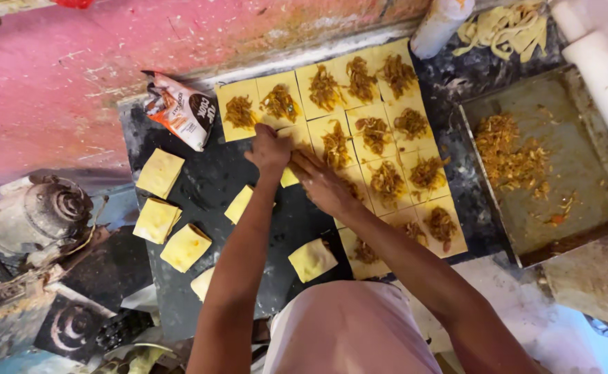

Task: The person places cooked filling onto squares of dough on a workspace and then folds each dough square into a parcel by hand.

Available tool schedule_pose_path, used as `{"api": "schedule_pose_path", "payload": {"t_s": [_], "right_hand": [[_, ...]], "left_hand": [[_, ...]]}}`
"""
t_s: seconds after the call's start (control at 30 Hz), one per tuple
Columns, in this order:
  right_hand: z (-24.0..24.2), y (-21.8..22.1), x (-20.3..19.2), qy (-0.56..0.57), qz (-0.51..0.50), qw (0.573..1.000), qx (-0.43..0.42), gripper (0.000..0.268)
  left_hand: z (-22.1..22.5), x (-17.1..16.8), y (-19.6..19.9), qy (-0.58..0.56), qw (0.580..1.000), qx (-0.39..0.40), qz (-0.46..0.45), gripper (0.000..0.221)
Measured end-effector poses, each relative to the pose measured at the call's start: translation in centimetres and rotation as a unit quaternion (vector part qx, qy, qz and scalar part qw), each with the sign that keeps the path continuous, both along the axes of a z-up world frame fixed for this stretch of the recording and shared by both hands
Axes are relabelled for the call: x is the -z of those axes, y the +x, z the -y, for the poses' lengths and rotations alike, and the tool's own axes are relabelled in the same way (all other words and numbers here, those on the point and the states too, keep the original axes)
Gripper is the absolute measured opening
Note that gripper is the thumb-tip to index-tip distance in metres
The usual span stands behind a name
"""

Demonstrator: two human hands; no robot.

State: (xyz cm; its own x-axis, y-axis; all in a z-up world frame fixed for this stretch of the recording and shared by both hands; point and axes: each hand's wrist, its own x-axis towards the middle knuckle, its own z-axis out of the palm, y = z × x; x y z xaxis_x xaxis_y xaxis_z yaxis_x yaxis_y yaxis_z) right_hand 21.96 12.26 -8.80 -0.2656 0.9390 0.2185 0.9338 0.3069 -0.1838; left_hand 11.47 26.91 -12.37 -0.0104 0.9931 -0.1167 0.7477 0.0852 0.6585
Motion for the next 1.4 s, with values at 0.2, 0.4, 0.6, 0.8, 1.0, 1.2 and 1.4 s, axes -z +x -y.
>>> {"api": "schedule_pose_path", "payload": {"t_s": [0.2,0.4,0.6,0.8,1.0,1.2,1.4], "right_hand": [[-0.1,-0.4,-1.0,0.032,-0.040,0.999,-0.005,0.051],[-0.6,-1.6,-0.8,0.043,0.009,0.999,0.022,0.049],[-0.9,-1.5,-1.8,0.025,-0.039,0.999,0.016,0.054],[-0.6,0.5,-2.1,-0.036,-0.225,0.973,0.029,0.062],[-0.8,1.0,0.0,-0.190,-0.147,0.957,0.164,0.052],[-0.8,0.3,0.0,-0.051,-0.262,0.948,0.175,0.041],[-2.8,3.4,-0.6,-0.061,-0.299,0.924,0.232,0.030]], "left_hand": [[-2.5,-1.5,-2.6,-0.240,0.919,0.250,0.189,0.043],[-1.5,-2.8,-2.5,-0.103,0.933,0.282,0.200,0.042],[-2.2,-5.0,-2.8,0.021,0.891,0.328,0.314,0.022],[-0.6,-6.3,-3.9,0.032,0.913,0.350,0.206,0.023],[1.1,-7.9,-4.3,0.189,0.905,0.347,0.155,0.016],[1.6,-9.2,-4.0,0.142,0.929,0.307,0.152,0.019],[2.0,-9.1,-4.2,0.172,0.920,0.322,0.141,0.016]]}}
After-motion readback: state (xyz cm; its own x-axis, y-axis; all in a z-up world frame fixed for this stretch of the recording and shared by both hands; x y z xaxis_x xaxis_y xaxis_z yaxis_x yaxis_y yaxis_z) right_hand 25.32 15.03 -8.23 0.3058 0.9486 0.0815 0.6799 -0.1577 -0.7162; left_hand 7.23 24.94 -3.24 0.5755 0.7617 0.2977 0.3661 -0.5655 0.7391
